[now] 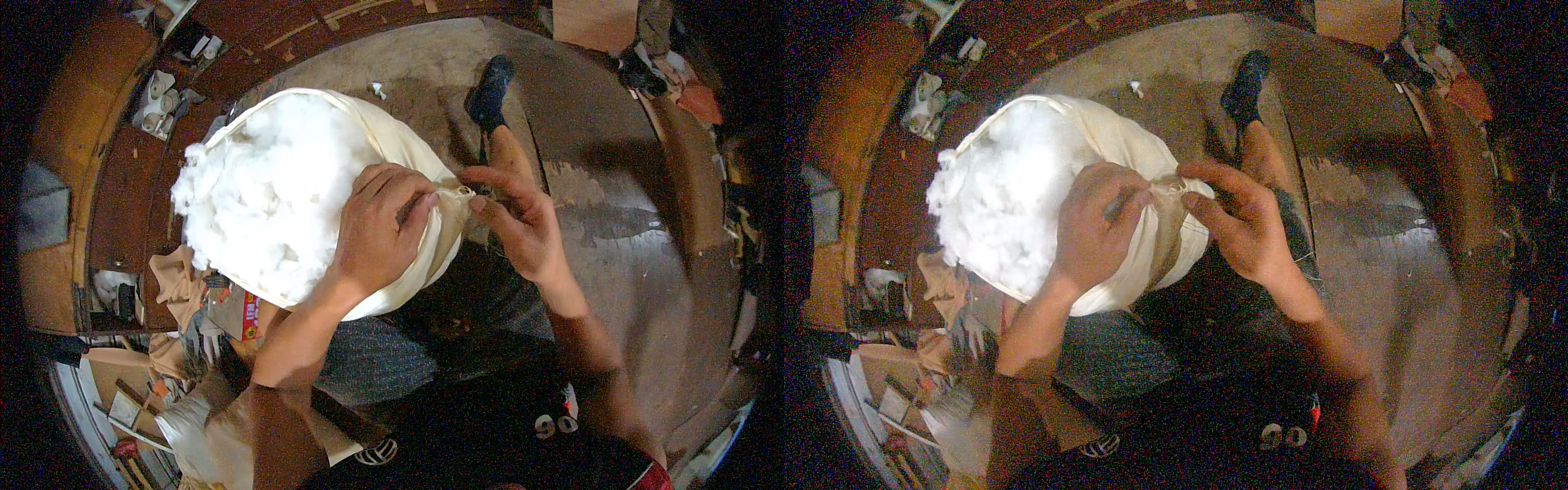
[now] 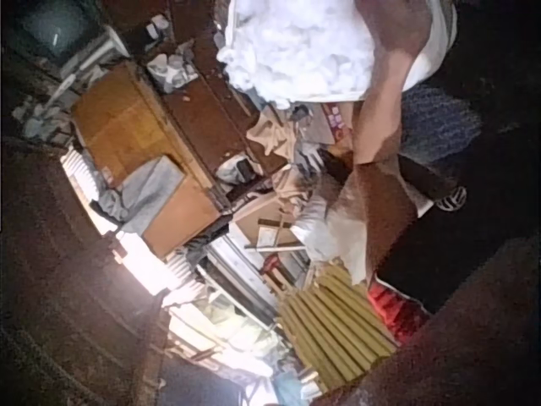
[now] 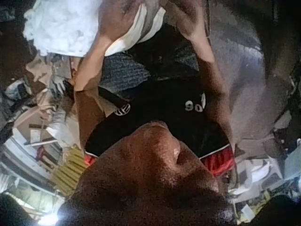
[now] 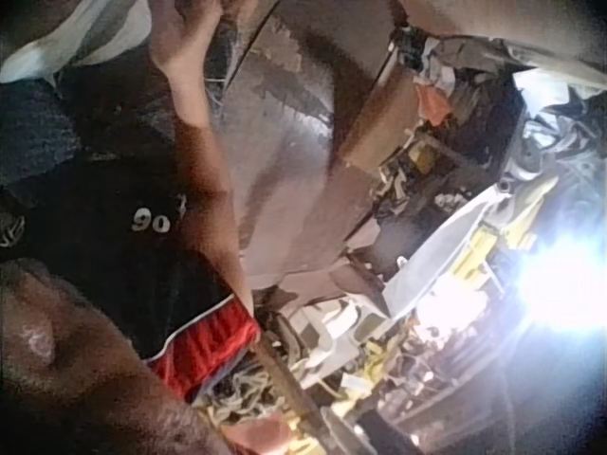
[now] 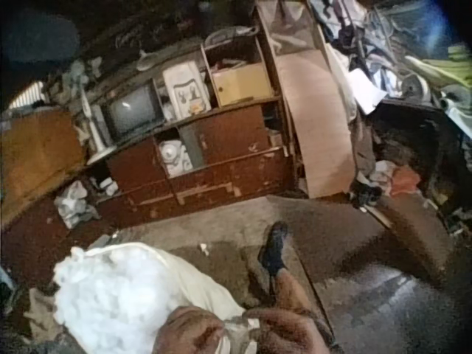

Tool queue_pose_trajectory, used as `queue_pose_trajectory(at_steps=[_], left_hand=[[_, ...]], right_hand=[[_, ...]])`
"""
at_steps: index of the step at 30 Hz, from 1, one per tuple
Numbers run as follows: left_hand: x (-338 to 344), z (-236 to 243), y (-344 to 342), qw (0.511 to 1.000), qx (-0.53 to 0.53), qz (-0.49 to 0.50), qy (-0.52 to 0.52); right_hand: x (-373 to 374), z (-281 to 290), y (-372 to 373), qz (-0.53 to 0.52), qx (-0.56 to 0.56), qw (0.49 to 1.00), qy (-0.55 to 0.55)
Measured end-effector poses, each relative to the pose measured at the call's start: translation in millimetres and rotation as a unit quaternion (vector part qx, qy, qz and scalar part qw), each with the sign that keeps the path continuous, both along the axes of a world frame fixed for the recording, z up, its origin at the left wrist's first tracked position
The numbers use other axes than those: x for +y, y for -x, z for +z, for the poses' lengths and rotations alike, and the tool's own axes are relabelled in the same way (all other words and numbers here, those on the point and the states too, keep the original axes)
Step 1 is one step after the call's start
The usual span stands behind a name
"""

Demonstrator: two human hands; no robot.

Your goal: The person sews the opening of a white cotton-filled bag using a needle and thread. They repeatedly insert the needle, pull the thread through, and adjust the bag to continue stitching along the edge.

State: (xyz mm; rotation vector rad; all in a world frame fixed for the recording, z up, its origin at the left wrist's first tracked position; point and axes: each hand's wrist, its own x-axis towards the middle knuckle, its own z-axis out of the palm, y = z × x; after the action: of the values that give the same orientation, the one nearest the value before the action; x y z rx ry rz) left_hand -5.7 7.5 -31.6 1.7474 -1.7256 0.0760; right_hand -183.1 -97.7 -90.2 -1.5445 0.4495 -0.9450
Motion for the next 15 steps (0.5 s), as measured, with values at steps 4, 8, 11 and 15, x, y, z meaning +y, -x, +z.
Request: queue_pose_trajectory(at_steps=[4, 8, 11, 15], left_hand=[[0, 1, 0, 1.0, 0.007, -0.007, 0.009], [1, -1, 0, 1.0, 0.002, -0.018, 0.018], [1, -2, 0, 1.0, 0.013, -0.026, 0.008], [2, -2, -1, 0.999, 0.004, -0.029, 0.013]], right_hand=[[-3, 2, -4, 0.057, 0.013, 0.994, -0.093], [-1, 0, -9, 0.05, 0.003, 0.996, -0.079], [2, 2, -11, 0.05, -0.003, 0.997, -0.06], [4, 9, -10, 0.038, 0.042, 0.997, -0.058]])
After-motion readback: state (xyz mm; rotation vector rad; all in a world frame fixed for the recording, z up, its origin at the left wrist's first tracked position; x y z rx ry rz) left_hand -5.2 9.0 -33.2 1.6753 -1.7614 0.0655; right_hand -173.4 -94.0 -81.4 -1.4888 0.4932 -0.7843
